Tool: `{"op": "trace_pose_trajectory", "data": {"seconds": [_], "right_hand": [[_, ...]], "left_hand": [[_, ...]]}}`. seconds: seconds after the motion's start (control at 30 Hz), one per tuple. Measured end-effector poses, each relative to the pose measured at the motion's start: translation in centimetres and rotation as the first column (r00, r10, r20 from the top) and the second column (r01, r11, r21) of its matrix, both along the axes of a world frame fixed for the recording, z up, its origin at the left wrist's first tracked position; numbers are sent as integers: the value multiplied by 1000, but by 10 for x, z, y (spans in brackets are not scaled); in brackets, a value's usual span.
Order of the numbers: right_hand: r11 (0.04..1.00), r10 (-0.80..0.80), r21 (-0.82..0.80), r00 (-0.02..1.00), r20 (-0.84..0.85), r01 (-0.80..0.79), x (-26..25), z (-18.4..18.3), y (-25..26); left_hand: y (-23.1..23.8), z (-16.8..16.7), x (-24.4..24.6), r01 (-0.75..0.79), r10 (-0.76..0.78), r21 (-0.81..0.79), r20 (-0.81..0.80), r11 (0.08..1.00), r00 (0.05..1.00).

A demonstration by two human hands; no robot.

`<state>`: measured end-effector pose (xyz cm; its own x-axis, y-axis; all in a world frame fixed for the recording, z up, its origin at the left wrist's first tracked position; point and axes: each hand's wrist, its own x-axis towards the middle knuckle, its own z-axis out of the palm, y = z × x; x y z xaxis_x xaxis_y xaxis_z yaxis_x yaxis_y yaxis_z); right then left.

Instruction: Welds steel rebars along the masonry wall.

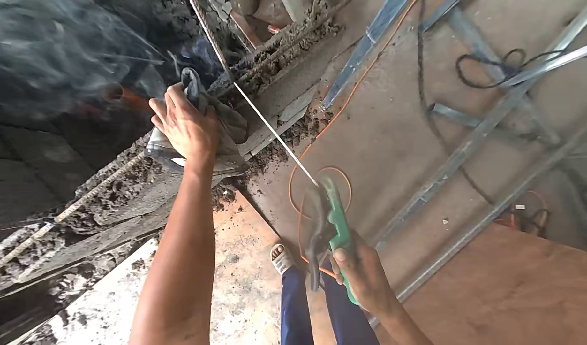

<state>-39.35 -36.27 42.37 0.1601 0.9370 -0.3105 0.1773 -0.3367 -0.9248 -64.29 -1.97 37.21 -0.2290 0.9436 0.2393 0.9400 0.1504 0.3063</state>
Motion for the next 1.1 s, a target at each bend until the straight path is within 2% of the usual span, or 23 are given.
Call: {"op": "trace_pose_trajectory", "data": {"seconds": [0.27, 1.1], "right_hand": [[999, -33, -8, 995, -95, 32, -5, 4, 2], [1000, -28, -8, 997, -72, 28, -7, 1, 2]], "left_hand": [[0, 0, 1, -2, 1, 7, 6, 1000, 1000], [2, -3, 0, -16, 16, 9, 3, 1000, 1000]]}}
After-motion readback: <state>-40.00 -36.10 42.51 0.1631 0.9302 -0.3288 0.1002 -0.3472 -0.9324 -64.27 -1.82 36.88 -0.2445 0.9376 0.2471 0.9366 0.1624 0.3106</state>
